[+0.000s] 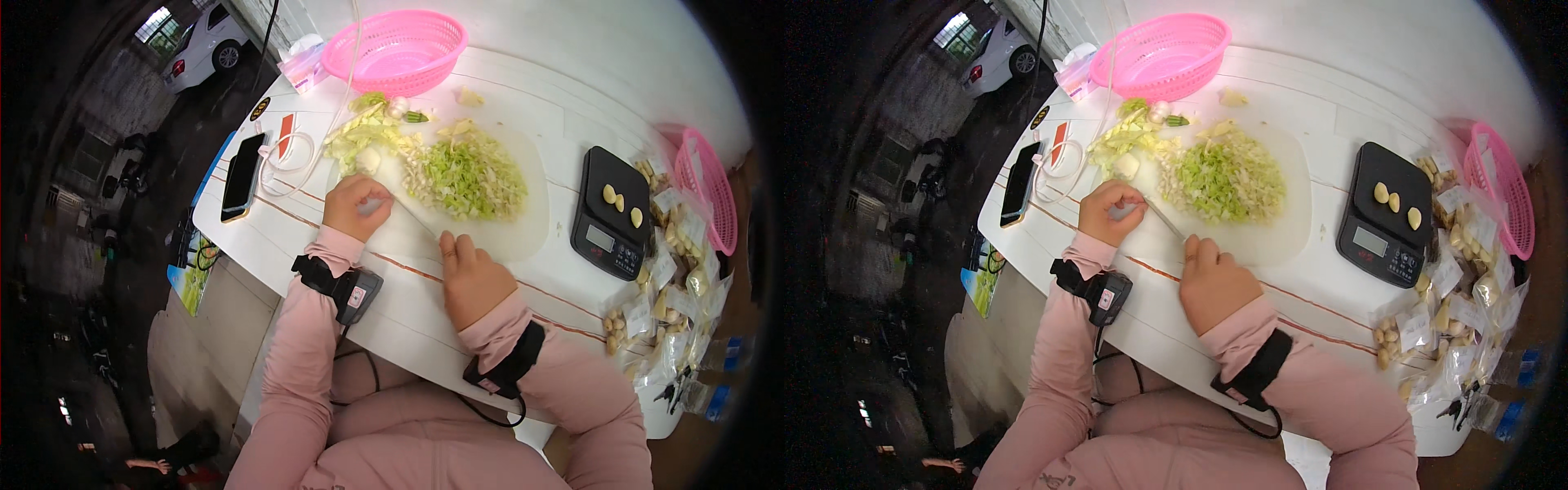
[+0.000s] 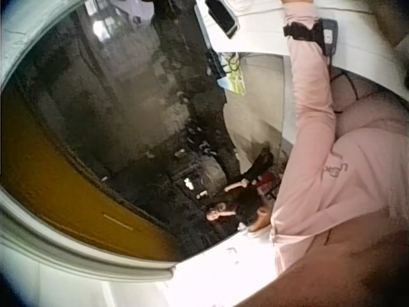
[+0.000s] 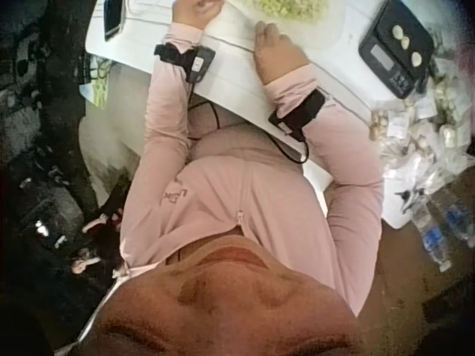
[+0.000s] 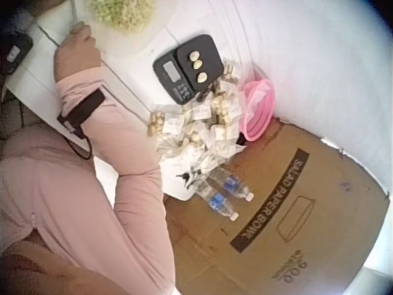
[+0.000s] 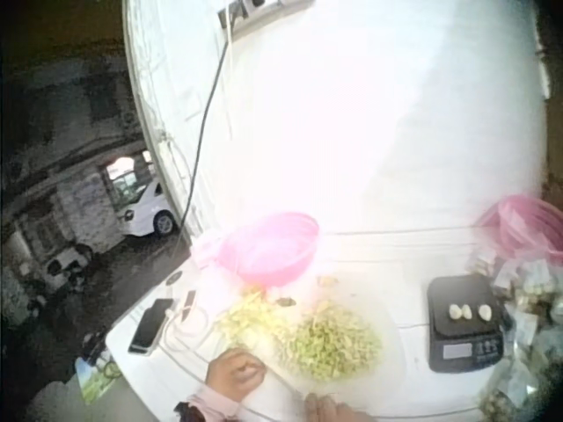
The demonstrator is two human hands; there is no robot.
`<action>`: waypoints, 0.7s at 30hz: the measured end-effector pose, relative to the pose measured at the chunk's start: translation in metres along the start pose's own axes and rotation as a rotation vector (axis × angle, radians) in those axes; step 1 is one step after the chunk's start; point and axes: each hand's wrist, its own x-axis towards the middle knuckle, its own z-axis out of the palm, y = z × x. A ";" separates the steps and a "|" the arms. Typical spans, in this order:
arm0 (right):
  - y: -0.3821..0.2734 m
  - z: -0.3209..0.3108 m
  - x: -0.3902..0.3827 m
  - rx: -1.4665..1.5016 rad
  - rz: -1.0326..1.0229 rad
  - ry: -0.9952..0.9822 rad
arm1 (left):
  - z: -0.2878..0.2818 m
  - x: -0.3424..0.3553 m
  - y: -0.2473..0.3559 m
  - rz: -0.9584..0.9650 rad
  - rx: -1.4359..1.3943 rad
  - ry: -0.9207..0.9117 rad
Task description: The person is chopping cabbage on a cutting board.
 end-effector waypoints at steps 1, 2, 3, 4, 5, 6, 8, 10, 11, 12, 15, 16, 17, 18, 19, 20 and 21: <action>-0.003 0.000 -0.001 -0.002 0.002 0.003 | 0.001 0.000 0.000 0.004 -0.002 0.000; -0.005 0.001 -0.003 -0.052 -0.013 0.002 | 0.003 0.000 0.001 -0.009 0.010 0.000; -0.006 0.003 -0.003 -0.099 -0.023 0.004 | 0.001 0.000 0.000 -0.018 0.025 -0.005; -0.003 0.004 -0.002 -0.097 -0.012 0.012 | 0.000 0.000 0.001 -0.007 0.027 -0.013; 0.003 0.006 0.000 -0.035 -0.003 0.005 | -0.002 -0.001 0.002 -0.030 0.032 -0.010; 0.008 0.007 0.001 0.027 0.003 -0.005 | -0.002 -0.002 0.003 -0.057 0.038 -0.006; 0.008 0.007 0.002 0.005 -0.007 -0.001 | 0.000 0.000 0.006 -0.058 0.021 0.011; 0.006 0.007 0.002 -0.019 -0.023 0.001 | 0.000 0.001 0.009 -0.063 0.003 0.033; 0.005 0.010 0.001 -0.021 -0.019 0.008 | 0.000 0.001 0.008 -0.058 0.008 0.028; 0.005 0.012 0.001 -0.023 -0.015 0.017 | 0.000 0.001 0.006 -0.052 0.012 0.024; 0.004 0.015 0.001 -0.047 -0.032 0.020 | -0.001 -0.001 0.004 -0.091 0.001 -0.007; 0.004 0.016 0.001 -0.048 -0.033 0.024 | -0.001 -0.001 0.003 -0.088 0.003 -0.005; 0.004 0.016 0.002 -0.021 -0.030 0.045 | -0.001 -0.001 0.003 -0.095 -0.014 -0.012; 0.004 0.015 0.002 0.006 -0.026 0.066 | -0.001 -0.001 0.002 -0.101 -0.030 -0.018; 0.005 0.014 0.002 0.006 -0.028 0.069 | 0.000 -0.002 0.001 -0.099 -0.028 -0.016; 0.006 0.012 0.003 0.044 0.002 0.034 | 0.001 -0.002 0.000 -0.098 -0.040 -0.012; 0.007 0.010 0.005 0.083 0.030 0.000 | 0.000 -0.002 0.000 -0.096 -0.050 -0.008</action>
